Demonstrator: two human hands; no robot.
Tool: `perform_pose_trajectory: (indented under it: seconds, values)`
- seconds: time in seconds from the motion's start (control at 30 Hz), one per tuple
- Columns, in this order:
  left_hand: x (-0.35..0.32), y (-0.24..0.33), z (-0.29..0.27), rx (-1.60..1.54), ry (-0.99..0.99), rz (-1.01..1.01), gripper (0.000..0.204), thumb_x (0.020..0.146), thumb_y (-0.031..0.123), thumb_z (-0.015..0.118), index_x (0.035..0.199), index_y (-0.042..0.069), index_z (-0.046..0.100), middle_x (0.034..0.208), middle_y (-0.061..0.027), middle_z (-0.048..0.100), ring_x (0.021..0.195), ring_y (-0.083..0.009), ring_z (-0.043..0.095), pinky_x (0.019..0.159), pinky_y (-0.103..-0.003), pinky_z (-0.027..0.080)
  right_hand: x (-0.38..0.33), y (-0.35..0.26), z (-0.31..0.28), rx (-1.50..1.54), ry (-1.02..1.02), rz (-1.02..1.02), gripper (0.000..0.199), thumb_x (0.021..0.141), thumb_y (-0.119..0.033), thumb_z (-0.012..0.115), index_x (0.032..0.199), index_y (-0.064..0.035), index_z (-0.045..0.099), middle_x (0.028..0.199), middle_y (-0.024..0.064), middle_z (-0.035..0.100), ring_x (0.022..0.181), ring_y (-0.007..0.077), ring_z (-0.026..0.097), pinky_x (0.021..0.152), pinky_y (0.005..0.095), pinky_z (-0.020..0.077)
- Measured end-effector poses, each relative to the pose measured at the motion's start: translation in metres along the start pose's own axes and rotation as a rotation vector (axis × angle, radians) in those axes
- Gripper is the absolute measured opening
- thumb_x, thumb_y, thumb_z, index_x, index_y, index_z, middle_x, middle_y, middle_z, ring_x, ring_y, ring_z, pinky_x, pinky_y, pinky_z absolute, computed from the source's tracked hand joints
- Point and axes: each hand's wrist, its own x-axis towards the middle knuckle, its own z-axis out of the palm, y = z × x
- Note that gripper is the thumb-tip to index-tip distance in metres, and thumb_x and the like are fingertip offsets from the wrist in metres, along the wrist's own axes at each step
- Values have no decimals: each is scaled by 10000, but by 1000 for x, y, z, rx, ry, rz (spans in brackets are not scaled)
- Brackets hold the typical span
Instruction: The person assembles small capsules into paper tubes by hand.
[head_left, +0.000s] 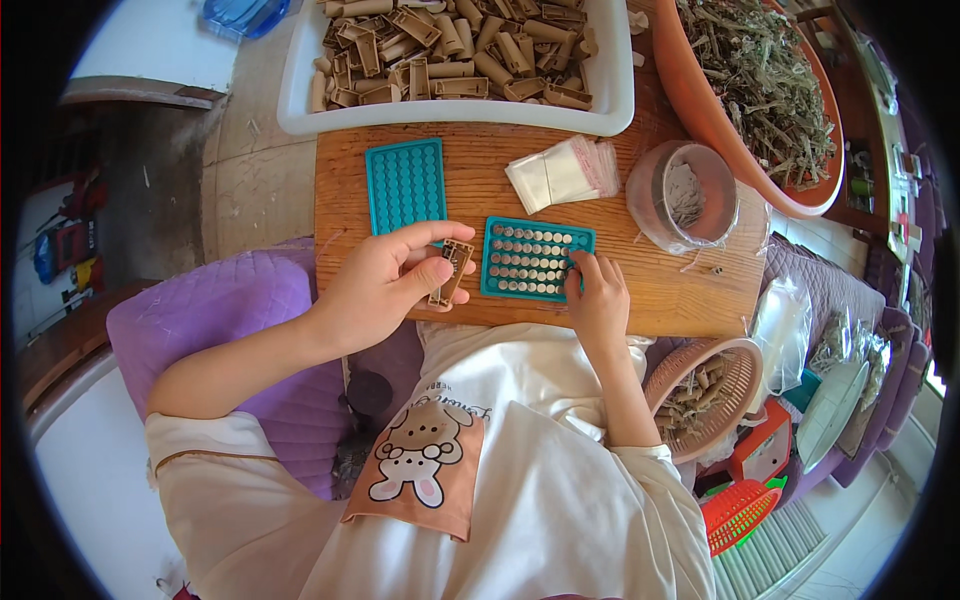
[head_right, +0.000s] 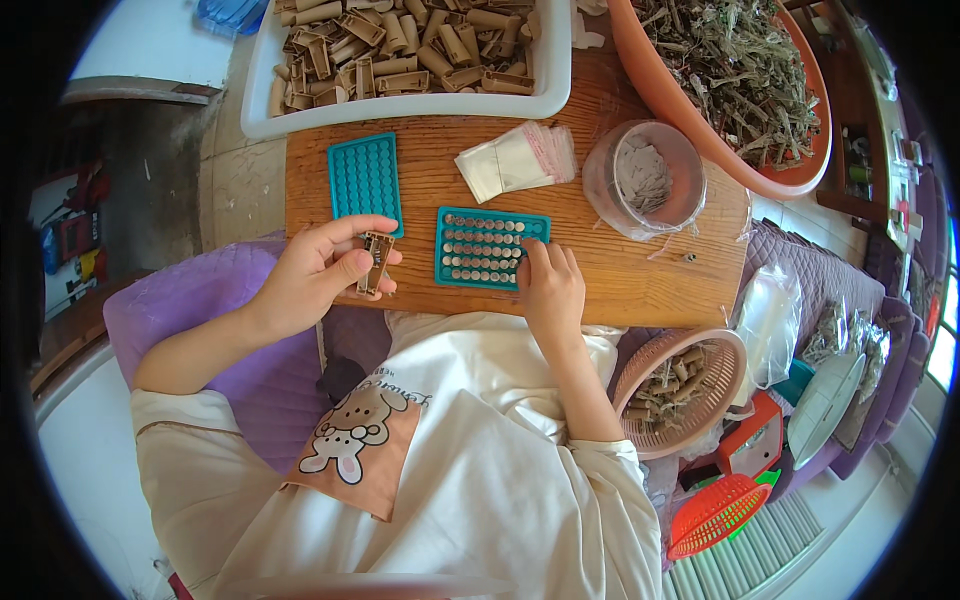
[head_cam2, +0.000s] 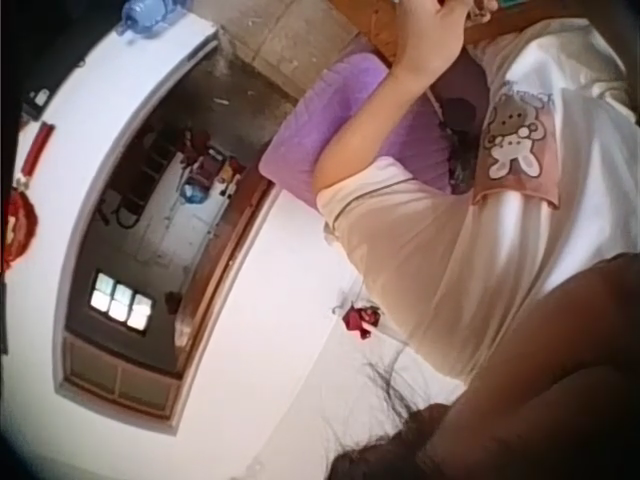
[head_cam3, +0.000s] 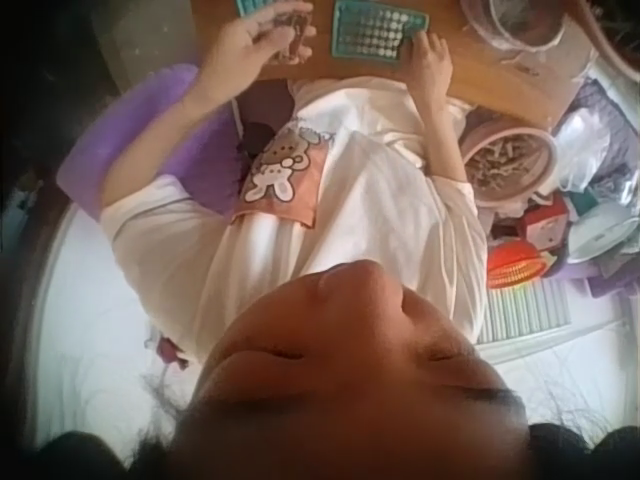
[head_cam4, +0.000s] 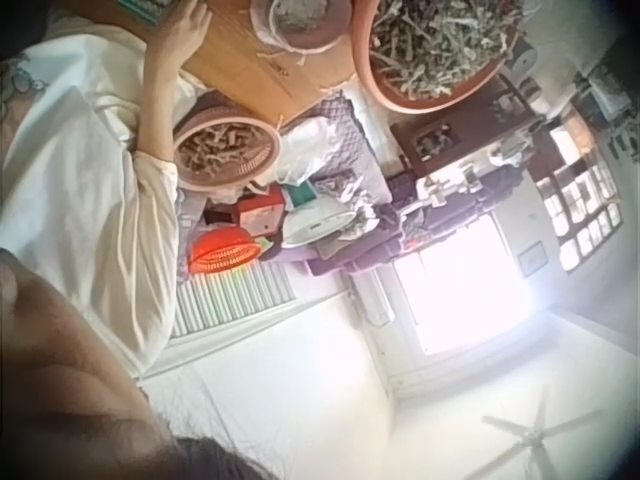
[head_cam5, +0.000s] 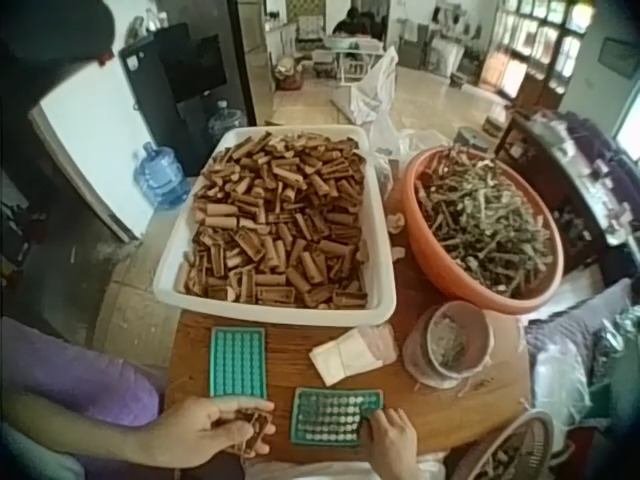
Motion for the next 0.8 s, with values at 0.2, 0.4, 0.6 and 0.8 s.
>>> perform_pose_trajectory:
  seconds: [0.2,0.4,0.6,0.8]
  values:
    - [-2,2,1,-12,-9,6,300,905,95,402,1197,27,404,1013,-94,539,843,-138,573,721,-252,508,3,0,2,57,7,10,139,707,5,531,842,-23,552,718,132,525,663,298,509,604,395,427]
    - [-3,1,-1,-1,-19,15,294,905,86,384,1193,30,402,1036,-121,530,839,-150,583,767,-292,504,6,-7,-34,139,-66,201,110,730,14,509,822,0,567,750,153,531,682,313,526,609,388,428]
    - [-3,5,1,-24,-11,-6,282,905,88,395,1180,30,415,1000,-91,537,825,-131,568,722,-255,512,15,-14,-44,207,-49,125,119,735,71,458,782,18,554,725,139,555,616,238,558,575,297,447]
    - [-2,-4,1,15,-1,83,297,897,67,398,1189,15,407,999,-89,542,844,-131,575,747,-250,481,15,-64,-42,692,-34,-159,159,640,108,500,741,-5,548,732,101,579,623,219,567,534,282,461]
